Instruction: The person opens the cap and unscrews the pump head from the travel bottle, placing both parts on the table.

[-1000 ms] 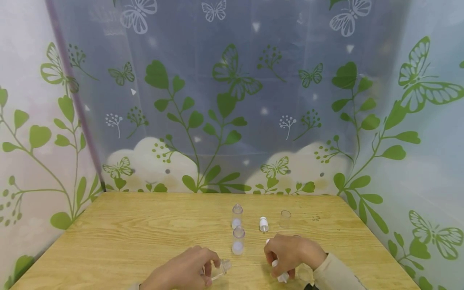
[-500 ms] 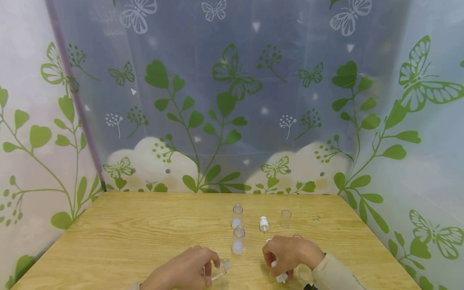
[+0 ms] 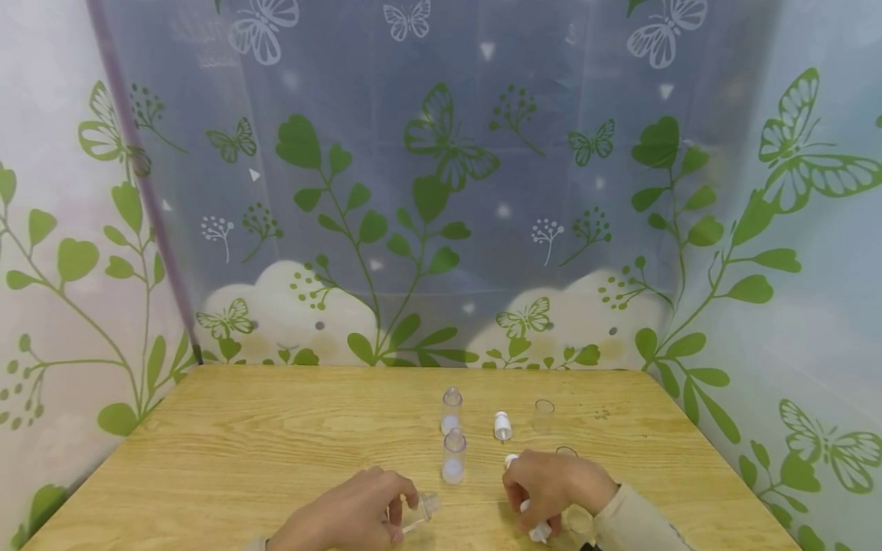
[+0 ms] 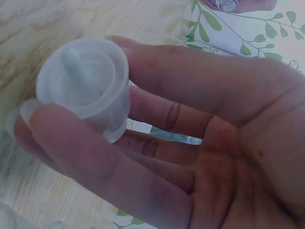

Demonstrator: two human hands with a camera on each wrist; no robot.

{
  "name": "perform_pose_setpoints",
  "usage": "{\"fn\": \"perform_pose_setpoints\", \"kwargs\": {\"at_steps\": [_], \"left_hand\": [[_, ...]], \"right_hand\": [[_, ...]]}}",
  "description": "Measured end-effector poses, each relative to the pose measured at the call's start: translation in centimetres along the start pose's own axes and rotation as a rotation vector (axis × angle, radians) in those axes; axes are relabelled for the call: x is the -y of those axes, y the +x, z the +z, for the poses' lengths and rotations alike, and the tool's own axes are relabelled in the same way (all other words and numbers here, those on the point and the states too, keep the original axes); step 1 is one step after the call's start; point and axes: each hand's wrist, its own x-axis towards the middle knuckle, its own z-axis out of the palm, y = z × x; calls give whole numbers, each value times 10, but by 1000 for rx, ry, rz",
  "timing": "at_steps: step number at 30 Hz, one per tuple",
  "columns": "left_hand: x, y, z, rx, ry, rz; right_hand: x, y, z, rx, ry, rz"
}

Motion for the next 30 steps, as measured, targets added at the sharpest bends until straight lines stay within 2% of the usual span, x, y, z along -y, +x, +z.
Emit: {"fn": "perform_pose_setpoints", "kwargs": {"at_steps": [10,17,23,30], "left_hand": [[-2,-1,0,-5,12,10],[-1,-1,-2,12,-19,-17],[-2,-2,0,-8,9,8],[-3,-2,1,-15,27,4]], "right_hand": [[1,0,4,-20,-14,23],[3,0,6,-17,28,25],[2,1,6,-8,36,22],[2,1,8,-27,-21,10]]}}
